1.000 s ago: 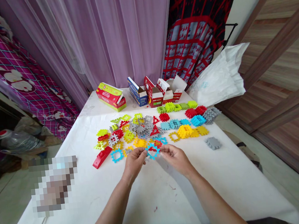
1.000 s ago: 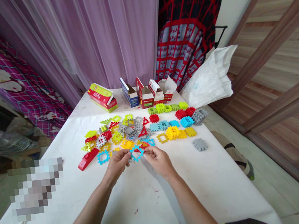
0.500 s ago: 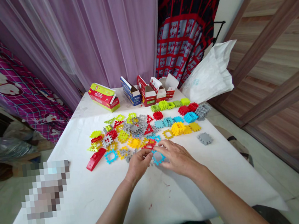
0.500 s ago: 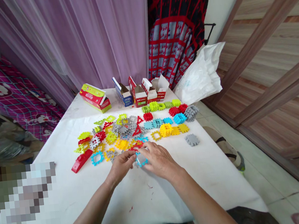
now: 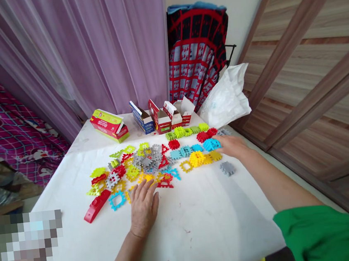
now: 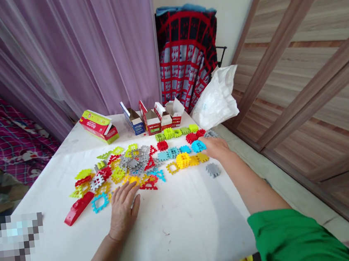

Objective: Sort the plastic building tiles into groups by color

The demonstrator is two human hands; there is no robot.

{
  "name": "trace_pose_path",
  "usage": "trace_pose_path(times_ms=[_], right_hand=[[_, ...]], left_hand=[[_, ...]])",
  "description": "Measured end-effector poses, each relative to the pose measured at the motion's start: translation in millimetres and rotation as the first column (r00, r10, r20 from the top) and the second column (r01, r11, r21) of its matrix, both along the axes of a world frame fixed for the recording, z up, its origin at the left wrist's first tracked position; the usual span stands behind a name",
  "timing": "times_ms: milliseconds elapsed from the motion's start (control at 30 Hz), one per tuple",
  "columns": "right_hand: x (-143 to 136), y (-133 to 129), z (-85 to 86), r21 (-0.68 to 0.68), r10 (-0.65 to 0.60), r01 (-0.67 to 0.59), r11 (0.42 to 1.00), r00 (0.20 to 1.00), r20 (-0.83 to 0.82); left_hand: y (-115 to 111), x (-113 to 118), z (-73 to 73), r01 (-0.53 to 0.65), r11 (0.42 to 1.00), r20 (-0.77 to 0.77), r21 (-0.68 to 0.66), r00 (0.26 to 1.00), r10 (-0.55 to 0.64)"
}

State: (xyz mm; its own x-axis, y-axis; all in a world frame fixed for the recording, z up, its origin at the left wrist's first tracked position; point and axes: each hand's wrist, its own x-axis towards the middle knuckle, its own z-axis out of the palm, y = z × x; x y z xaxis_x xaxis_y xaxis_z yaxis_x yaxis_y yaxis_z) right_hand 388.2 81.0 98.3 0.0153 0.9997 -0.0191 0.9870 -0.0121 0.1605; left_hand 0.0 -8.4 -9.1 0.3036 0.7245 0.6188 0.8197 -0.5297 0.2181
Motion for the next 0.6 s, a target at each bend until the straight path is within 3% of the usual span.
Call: trace_pose_path(times_ms=[167, 600], right_hand=[[2, 27, -0.5, -0.116, -0.012, 0.022, 0.993, 0.996, 0.084], [8, 51, -10.2, -0.128, -0.015, 0.019, 0.992, 0.999, 0.031]], left_hand=[[1, 1, -3.8, 0.000, 1.000, -0.052, -0.027, 0.999, -0.001], [4, 0, -4.5, 0.009, 1.000, -0.062, -0.014, 0.998, -0.010]])
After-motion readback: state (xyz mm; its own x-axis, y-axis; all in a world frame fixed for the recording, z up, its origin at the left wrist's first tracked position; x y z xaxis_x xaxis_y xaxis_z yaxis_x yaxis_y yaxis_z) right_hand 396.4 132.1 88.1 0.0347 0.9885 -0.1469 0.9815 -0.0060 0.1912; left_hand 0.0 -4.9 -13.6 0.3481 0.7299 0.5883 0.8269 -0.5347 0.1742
